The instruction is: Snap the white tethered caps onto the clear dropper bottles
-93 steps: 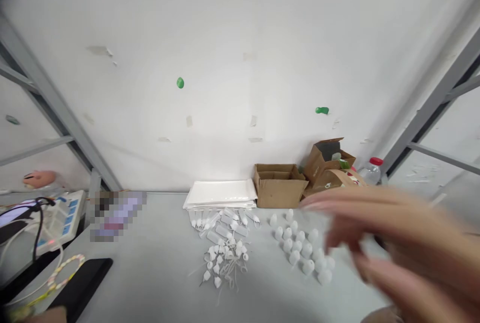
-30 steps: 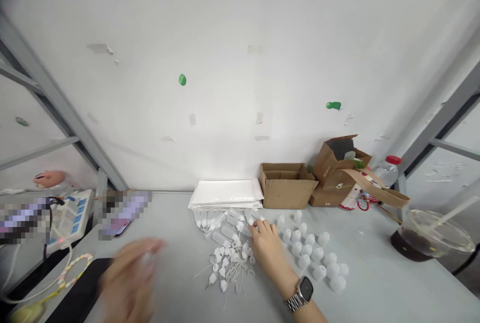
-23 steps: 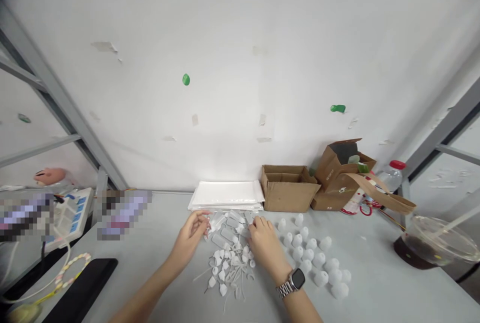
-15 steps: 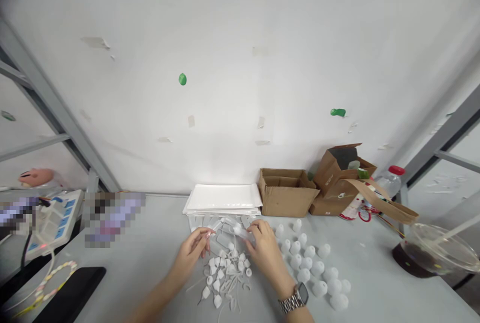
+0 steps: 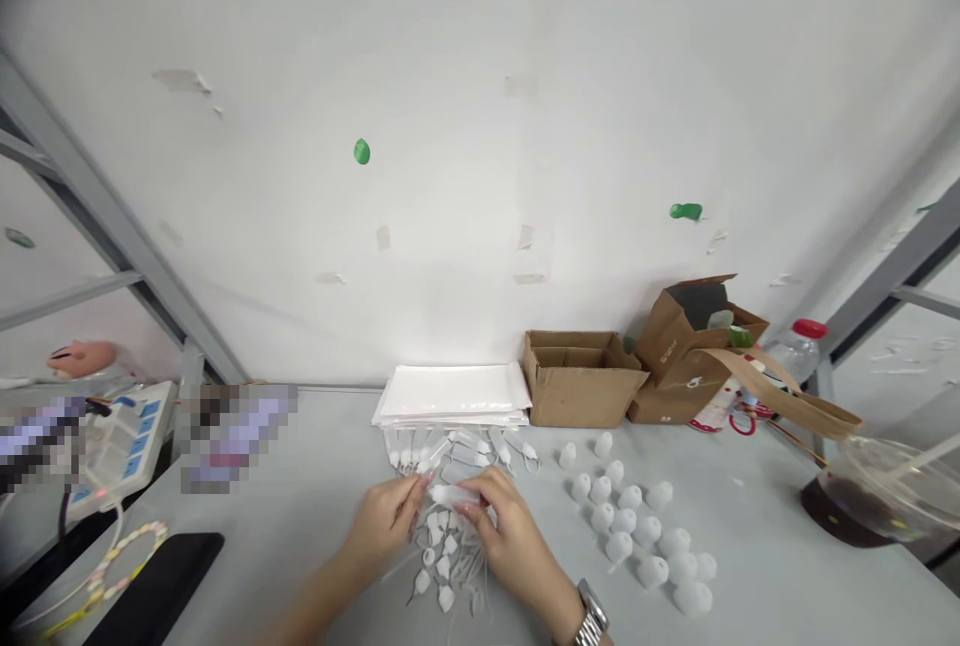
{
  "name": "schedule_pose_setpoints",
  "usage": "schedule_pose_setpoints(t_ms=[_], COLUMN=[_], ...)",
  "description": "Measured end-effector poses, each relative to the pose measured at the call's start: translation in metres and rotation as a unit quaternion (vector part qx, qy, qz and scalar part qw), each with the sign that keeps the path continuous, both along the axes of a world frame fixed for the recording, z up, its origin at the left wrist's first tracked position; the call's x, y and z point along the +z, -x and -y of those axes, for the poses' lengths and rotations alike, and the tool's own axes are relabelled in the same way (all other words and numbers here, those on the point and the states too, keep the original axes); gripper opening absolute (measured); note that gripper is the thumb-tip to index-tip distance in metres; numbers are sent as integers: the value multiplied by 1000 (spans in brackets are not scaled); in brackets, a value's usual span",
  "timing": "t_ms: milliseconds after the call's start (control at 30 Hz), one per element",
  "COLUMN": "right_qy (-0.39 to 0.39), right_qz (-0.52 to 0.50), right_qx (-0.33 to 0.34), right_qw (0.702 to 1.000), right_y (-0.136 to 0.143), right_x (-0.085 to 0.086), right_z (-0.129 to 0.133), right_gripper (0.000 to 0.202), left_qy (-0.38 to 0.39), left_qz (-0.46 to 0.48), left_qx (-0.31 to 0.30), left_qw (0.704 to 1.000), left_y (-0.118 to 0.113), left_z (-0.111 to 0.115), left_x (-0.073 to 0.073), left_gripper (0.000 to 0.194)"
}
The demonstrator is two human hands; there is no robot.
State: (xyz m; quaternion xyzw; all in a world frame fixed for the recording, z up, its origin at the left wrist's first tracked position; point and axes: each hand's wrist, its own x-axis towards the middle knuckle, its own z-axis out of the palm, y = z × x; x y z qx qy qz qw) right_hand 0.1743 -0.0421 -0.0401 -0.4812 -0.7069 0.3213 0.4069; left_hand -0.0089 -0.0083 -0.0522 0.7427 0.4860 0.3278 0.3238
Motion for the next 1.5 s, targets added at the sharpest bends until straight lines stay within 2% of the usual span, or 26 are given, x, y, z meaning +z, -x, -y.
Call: schedule_pose_setpoints(t_ms=[67,167,233,400,500,600,700,833,1033,1100,1200,1267,1367,1433,1500], right_qy=[3,16,25,37,63,72,42,15,12,22,20,18,25,32,57], right_qz=[-13,-33,-41,-31,-24,-13,-5,-10,-21,-21,-20,-21,-29,-39,-59], right_qx=[-13,-53,-75,-18,-3,-6,-10,-19,-48,-43,-22,-10,5,6,-2], right_qw=[1000,998,996,999,998,997,999,1000,999,999,999,1000,999,999,997], right_y=[-1,-6,-9,-5,0,4,7,9,5,3,1,-1,-4,-4,-3], right_x=[-1,-2,-3,-2,-2,-3,-3,-3,-3,-2,-1,1,3,1,-3], right_z=[-1,-4,-6,-5,-1,2,4,6,3,2,1,1,0,-1,-3], right_gripper=[23,27,29,28,29,30,27,21,22,25,26,25,25,25,28], left_qy=[3,39,47,51,40,66,104,138,97,82,10,-39,-64,-69,-84], left_qz=[26,116,157,88,48,67,108,157,165,134,83,57,1,-31,-55], left_qx=[38,145,176,42,12,42,87,107,134,125,96,29,-93,-125,-126], left_qw=[999,982,971,994,998,995,985,972,972,980,992,997,994,989,987], left_y=[4,12,14,3,-3,-4,-5,-9,-2,2,6,7,5,3,1], left_z=[-3,-10,-13,-3,3,5,4,5,-2,-4,-4,-2,1,3,5], left_x=[2,6,7,1,-1,-1,-1,-1,0,0,4,9,14,12,8], left_gripper=[43,46,48,41,39,40,41,42,43,41,31,30,28,28,28])
